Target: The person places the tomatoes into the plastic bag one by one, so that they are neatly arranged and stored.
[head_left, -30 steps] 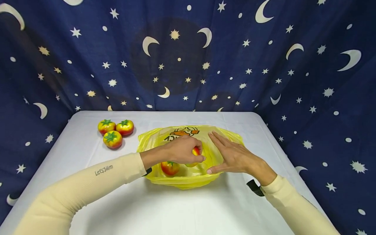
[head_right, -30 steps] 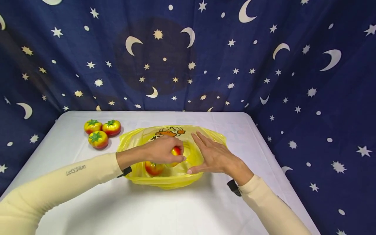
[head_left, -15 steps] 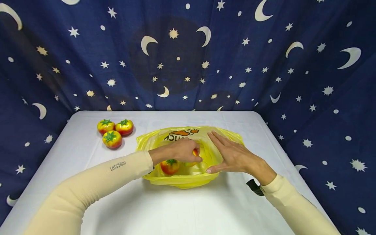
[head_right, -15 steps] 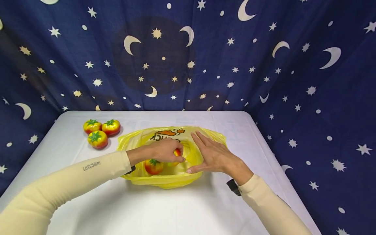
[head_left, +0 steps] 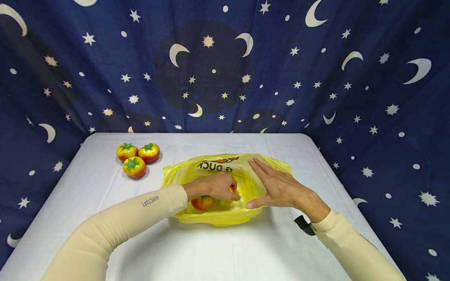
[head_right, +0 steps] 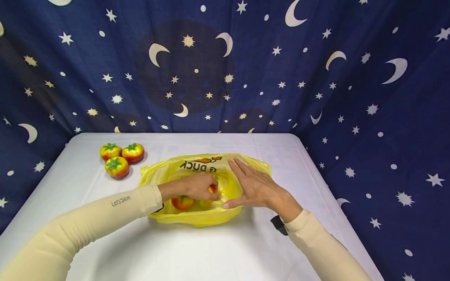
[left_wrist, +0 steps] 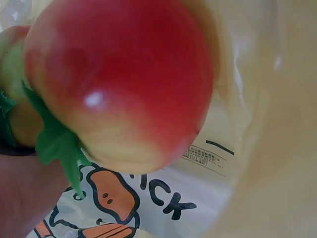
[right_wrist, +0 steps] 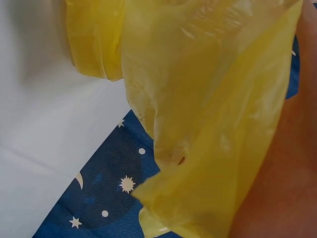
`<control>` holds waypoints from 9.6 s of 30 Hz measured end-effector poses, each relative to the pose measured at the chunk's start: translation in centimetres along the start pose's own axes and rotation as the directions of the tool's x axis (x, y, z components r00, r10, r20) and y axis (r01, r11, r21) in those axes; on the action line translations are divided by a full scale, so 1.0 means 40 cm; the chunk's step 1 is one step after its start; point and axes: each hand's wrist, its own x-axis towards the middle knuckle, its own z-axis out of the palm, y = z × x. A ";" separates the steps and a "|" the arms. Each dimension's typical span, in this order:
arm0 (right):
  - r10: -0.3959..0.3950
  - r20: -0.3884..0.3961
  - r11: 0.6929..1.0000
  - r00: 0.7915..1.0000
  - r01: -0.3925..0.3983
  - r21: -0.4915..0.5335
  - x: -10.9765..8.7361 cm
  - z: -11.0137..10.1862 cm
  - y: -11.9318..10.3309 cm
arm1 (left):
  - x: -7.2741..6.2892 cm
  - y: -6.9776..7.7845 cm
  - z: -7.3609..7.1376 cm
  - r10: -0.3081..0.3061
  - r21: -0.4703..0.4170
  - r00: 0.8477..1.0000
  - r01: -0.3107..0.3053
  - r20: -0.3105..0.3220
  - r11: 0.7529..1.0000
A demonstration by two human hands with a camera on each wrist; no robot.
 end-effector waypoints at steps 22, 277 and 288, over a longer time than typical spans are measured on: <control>0.020 0.004 1.000 1.000 -0.020 0.017 -0.003 0.010 0.007 | 0.010 -0.003 0.041 -0.029 0.050 0.999 0.028 0.016 0.998; 0.048 -0.011 0.996 0.999 -0.047 0.079 -0.023 0.001 0.006 | 0.018 0.092 -0.135 0.068 -0.080 0.997 -0.066 0.023 0.995; 0.032 -0.030 0.997 0.999 -0.030 0.075 -0.020 0.001 0.002 | 0.046 0.078 -0.082 0.045 -0.041 0.998 -0.044 0.044 0.998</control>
